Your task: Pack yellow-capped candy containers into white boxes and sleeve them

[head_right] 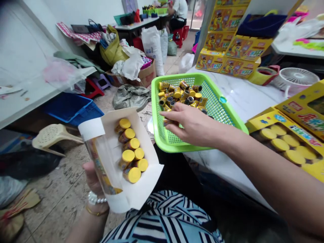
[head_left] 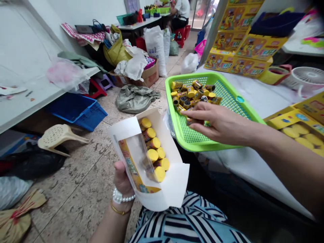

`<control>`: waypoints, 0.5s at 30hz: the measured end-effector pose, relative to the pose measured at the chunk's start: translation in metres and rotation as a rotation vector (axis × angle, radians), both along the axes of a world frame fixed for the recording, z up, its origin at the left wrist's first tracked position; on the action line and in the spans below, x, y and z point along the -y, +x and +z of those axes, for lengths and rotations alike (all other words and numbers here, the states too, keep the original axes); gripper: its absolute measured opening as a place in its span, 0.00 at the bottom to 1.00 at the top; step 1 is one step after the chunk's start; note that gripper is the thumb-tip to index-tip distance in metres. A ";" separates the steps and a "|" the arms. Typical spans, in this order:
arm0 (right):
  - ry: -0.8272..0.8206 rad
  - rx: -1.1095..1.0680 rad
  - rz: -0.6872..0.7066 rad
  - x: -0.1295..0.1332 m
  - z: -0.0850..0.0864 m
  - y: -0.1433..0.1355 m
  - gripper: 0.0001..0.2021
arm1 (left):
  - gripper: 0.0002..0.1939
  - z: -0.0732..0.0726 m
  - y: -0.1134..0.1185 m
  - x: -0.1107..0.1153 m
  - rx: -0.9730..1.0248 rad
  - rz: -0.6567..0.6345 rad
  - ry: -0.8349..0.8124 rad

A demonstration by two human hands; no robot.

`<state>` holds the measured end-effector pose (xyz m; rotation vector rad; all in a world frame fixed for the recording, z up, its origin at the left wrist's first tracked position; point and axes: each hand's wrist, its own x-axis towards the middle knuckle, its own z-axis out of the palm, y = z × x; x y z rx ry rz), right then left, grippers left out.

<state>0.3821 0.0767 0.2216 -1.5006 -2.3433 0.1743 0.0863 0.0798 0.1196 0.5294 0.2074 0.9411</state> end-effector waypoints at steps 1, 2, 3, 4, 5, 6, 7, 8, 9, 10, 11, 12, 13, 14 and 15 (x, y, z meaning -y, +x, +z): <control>0.045 -0.081 0.034 0.002 0.008 -0.015 0.18 | 0.35 0.000 -0.001 0.001 0.004 -0.011 -0.017; 0.070 -0.151 0.069 0.004 0.013 -0.031 0.19 | 0.34 0.000 -0.002 0.002 0.005 -0.027 -0.021; 0.071 -0.205 0.093 0.003 0.016 -0.048 0.19 | 0.33 0.001 -0.003 0.003 0.002 -0.042 -0.015; 0.061 -0.240 0.103 0.001 0.015 -0.063 0.19 | 0.32 0.001 -0.003 0.004 -0.005 -0.055 0.003; 0.044 -0.249 0.104 -0.002 0.012 -0.077 0.19 | 0.31 0.001 -0.004 0.005 -0.016 -0.064 0.026; 0.044 -0.234 0.104 -0.006 0.007 -0.089 0.18 | 0.30 0.001 -0.005 0.006 -0.029 -0.065 0.054; 0.063 -0.199 0.114 -0.008 0.001 -0.098 0.15 | 0.28 0.000 -0.006 0.006 -0.040 -0.055 0.079; 0.099 -0.154 0.136 -0.010 -0.004 -0.105 0.13 | 0.27 0.000 -0.007 0.006 -0.048 -0.033 0.102; 0.151 -0.112 0.168 -0.010 -0.009 -0.109 0.11 | 0.25 -0.001 -0.008 0.006 -0.054 0.005 0.118; 0.208 -0.083 0.205 -0.008 -0.012 -0.110 0.10 | 0.25 -0.002 -0.008 0.005 -0.060 0.050 0.126; 0.251 -0.072 0.237 -0.005 -0.014 -0.110 0.10 | 0.26 -0.003 -0.009 0.004 -0.071 0.096 0.124; 0.277 -0.080 0.258 -0.001 -0.015 -0.109 0.10 | 0.28 -0.004 -0.009 0.003 -0.083 0.145 0.115; 0.288 -0.102 0.264 0.002 -0.015 -0.107 0.11 | 0.31 -0.004 -0.009 0.002 -0.096 0.184 0.099; 0.289 -0.134 0.255 0.005 -0.015 -0.105 0.11 | 0.32 -0.004 -0.008 0.000 -0.105 0.210 0.085; 0.282 -0.170 0.237 0.006 -0.014 -0.104 0.12 | 0.32 -0.003 -0.007 0.000 -0.107 0.219 0.073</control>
